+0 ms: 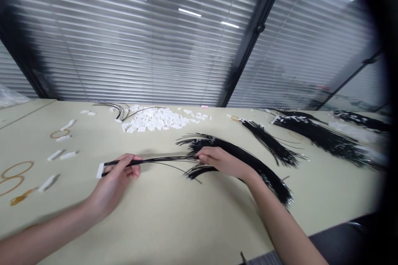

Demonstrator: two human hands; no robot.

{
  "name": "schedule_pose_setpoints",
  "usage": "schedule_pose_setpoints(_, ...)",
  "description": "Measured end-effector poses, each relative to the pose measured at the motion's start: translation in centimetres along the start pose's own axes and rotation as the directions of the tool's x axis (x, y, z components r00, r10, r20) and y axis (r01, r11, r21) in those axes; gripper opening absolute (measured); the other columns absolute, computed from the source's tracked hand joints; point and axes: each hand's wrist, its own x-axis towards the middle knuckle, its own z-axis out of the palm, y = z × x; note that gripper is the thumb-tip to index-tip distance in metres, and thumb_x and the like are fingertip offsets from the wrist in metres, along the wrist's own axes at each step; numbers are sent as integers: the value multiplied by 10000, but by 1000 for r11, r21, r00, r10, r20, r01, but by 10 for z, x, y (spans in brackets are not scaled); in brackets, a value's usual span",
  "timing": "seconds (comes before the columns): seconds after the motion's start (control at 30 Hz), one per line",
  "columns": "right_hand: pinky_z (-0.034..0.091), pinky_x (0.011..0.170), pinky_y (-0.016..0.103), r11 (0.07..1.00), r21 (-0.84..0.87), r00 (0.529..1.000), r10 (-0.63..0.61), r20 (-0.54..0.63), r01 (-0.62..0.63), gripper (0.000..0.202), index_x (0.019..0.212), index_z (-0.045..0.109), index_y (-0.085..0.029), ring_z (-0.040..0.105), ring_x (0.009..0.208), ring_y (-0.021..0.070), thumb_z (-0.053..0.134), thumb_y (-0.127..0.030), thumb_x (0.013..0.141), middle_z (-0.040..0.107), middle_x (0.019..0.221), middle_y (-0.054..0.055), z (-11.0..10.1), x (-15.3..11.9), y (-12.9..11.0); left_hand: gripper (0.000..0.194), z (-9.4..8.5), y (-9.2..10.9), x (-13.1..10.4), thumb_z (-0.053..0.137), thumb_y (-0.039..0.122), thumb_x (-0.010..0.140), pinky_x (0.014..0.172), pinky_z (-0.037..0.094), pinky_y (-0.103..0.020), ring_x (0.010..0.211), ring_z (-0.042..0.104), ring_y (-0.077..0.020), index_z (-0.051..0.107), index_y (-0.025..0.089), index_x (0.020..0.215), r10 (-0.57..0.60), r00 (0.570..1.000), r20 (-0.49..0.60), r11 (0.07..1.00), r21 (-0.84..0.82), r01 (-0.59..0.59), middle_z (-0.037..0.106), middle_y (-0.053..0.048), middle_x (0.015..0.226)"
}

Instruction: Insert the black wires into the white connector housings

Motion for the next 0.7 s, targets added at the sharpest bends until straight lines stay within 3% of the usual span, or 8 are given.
schedule_pose_setpoints(0.17,426,830,332,998,45,997,-35,65,32,342,1115,626,-230,565,936,183,394,-410,940,640,1058,46,17,1,-13,213,5,2,-5,547,342,879,729,450,-236,747,544,-140,637,150,896,-53,986,157,998,-37,60,568,-43,725)
schedule_pose_setpoints(0.27,423,876,336,992,115,986,-75,151,58,368,1226,555,-257,559,991,181,434,-424,922,617,1133,40,31,0,-29,194,7,2,-7,551,320,881,780,466,-247,798,578,-153,645,151,896,-64,980,191,996,-50,75,592,-49,779)
schedule_pose_setpoints(0.4,421,897,318,981,190,963,-84,257,35,671,1367,387,-292,539,1044,200,645,-467,772,579,1194,40,49,-3,-48,182,9,2,-8,549,298,885,825,473,-240,831,596,-151,654,149,894,-57,976,209,997,-45,68,607,-47,829)
schedule_pose_setpoints(0.47,439,820,282,989,144,965,-77,249,42,686,1358,388,-290,557,953,186,681,-416,752,599,1126,35,56,-2,-52,173,8,2,-8,551,286,884,831,479,-240,833,602,-152,657,149,891,-42,974,222,997,-47,54,614,-46,837)
schedule_pose_setpoints(0.6,401,646,219,996,71,986,-72,152,62,278,1167,559,-242,521,716,117,442,-288,919,580,814,1,60,0,-48,178,7,0,-9,548,286,886,833,493,-252,833,610,-160,655,144,889,-39,977,210,996,-74,56,624,-52,827)
schedule_pose_setpoints(0.7,380,601,213,993,112,993,-55,106,43,289,1094,598,-224,468,625,100,359,-304,953,481,668,-20,54,1,-40,149,7,0,-7,574,275,870,842,506,-260,859,610,-160,645,145,880,-25,990,136,991,-125,42,638,-61,874)
